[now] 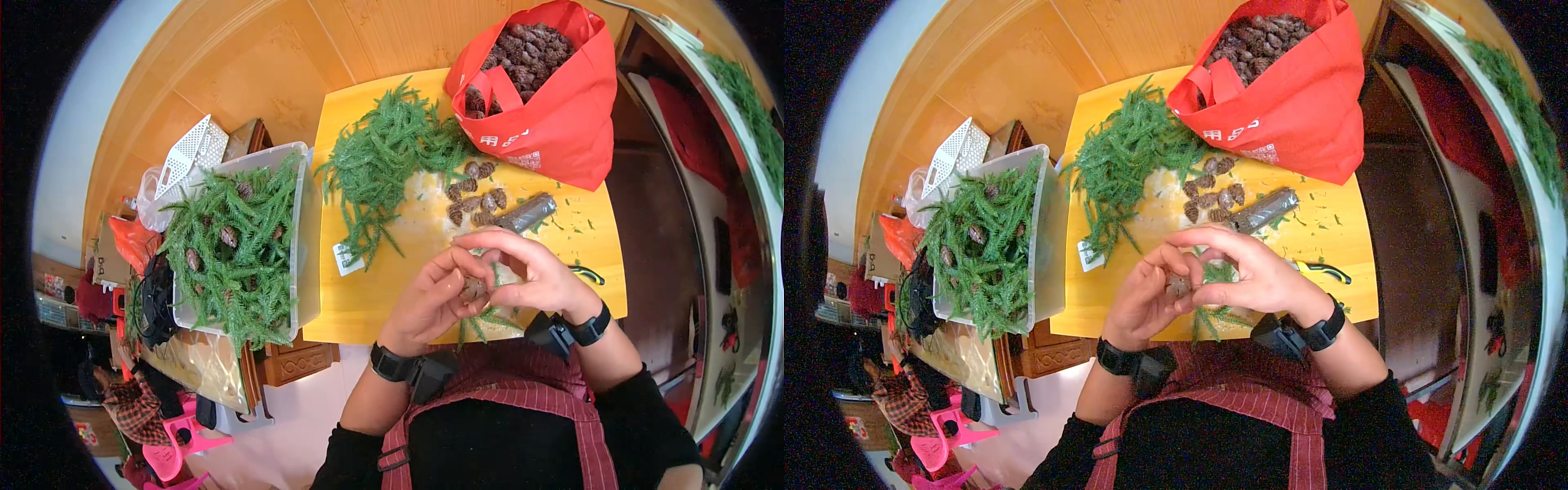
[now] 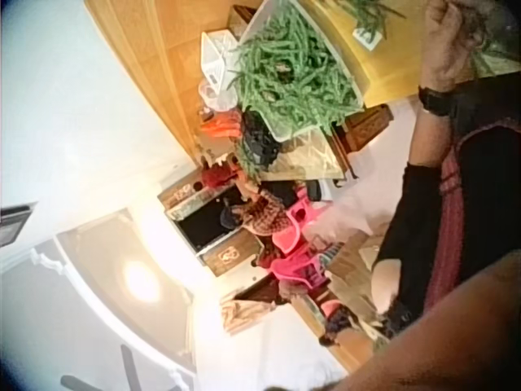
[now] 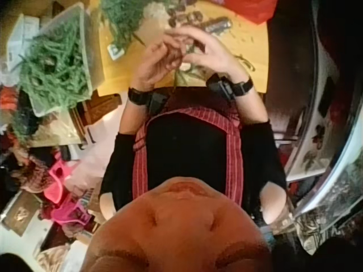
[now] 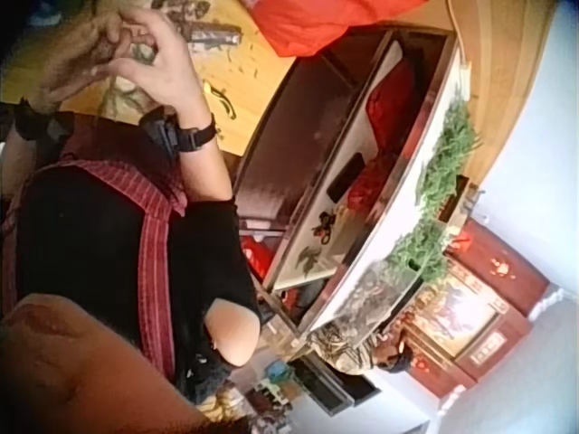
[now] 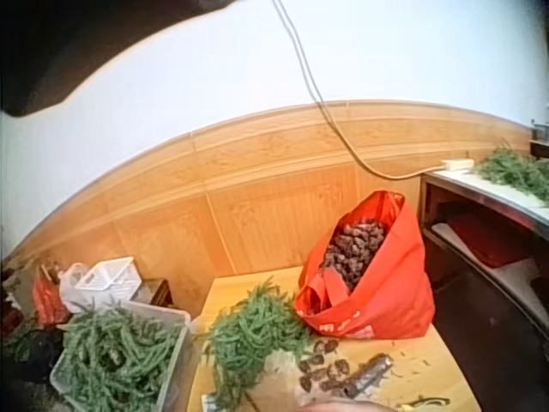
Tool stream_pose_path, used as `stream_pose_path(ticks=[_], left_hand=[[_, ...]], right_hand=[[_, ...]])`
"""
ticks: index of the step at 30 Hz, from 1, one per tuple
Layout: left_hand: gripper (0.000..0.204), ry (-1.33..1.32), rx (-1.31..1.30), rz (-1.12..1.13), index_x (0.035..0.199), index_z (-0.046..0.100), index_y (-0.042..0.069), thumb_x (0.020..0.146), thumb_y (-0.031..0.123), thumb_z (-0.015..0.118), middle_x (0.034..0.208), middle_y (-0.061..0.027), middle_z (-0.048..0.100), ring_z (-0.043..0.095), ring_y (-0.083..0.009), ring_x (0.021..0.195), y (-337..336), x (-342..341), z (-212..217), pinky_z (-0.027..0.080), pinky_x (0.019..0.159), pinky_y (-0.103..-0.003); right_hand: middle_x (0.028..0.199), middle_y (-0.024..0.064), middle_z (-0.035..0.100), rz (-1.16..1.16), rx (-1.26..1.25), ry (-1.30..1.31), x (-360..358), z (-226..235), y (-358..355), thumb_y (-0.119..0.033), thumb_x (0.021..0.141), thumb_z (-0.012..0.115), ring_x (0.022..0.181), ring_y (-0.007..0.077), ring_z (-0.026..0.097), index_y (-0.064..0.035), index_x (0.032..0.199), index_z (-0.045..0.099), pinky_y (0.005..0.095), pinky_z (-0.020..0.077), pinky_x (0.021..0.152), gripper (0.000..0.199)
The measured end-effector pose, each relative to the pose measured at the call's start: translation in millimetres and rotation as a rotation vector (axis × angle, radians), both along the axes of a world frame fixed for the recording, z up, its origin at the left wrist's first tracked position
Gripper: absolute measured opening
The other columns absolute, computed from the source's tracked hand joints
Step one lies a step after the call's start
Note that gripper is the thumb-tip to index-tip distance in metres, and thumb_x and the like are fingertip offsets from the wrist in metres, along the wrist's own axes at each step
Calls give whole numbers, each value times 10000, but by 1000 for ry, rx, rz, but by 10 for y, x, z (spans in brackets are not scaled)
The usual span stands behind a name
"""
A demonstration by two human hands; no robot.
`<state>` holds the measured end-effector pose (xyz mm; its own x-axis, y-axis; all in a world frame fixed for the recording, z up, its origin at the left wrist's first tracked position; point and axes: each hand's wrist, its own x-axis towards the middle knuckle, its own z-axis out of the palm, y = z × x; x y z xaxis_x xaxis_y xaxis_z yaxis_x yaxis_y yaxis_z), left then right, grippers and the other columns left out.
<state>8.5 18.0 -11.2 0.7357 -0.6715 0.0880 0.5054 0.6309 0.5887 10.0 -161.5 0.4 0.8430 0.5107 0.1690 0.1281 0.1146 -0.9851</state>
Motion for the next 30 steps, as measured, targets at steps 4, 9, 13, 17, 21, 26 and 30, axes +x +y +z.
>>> stream_pose_path(ticks=[4, 9, 13, 17, 21, 26, 30], left_hand=[[186, 22, 57, -9, 948, 521, 59, 882, 232, 506, 873, -76, 554, 480, -114, 678, 27, -15, -5, 397, 587, -212], [198, 0, 78, -11, 932, 536, 55, 868, 242, 532, 843, -65, 557, 471, -100, 660, 16, -22, -3, 387, 570, -202], [270, -22, 149, -121, 897, 537, 41, 844, 305, 557, 816, -69, 547, 454, -87, 627, 22, -24, -23, 366, 522, -191], [310, -55, 177, -148, 887, 527, 50, 824, 349, 574, 798, -75, 536, 448, -85, 603, 10, -34, -2, 363, 492, -184], [321, -12, 183, -172, 916, 519, 56, 809, 350, 592, 812, -73, 540, 454, -90, 596, 29, -40, -24, 368, 495, -190], [392, 59, 244, -31, 994, 520, 41, 780, 352, 624, 830, -74, 557, 500, -101, 617, -45, -94, 80, 389, 520, -194], [379, -5, 195, -81, 974, 542, 37, 777, 349, 628, 816, -77, 562, 513, -106, 633, -2, -76, -15, 394, 519, -195]], right_hand=[[1123, 105, 493, 36, -101, -161, 45, 62, -16, -119, 655, 713, 1042, 195, 482, -24, 1203, 446, 307, 407, 855, 617], [1175, 108, 457, 36, -106, -187, 16, -42, -20, -347, 579, 776, 1046, 191, 456, -6, 1217, 427, 316, 355, 888, 804], [1222, 136, 435, 125, -164, -370, 53, 22, -15, -367, 532, 799, 1129, 231, 417, -4, 1207, 425, 349, 327, 940, 853], [1256, 143, 405, 230, -45, -232, 66, 0, 12, -323, 492, 824, 1144, 242, 407, -1, 1183, 435, 362, 313, 962, 856], [1291, 137, 355, 276, 106, 92, -23, 37, 28, -243, 463, 850, 1147, 237, 397, -9, 1157, 438, 354, 337, 940, 841], [1300, 127, 332, 240, 276, 172, -83, -14, 66, -208, 448, 863, 1131, 214, 396, -20, 1150, 426, 343, 365, 914, 849], [1286, 117, 346, 204, 385, 272, -111, -91, 116, -222, 421, 869, 1116, 198, 406, -19, 1151, 420, 339, 381, 903, 881]])
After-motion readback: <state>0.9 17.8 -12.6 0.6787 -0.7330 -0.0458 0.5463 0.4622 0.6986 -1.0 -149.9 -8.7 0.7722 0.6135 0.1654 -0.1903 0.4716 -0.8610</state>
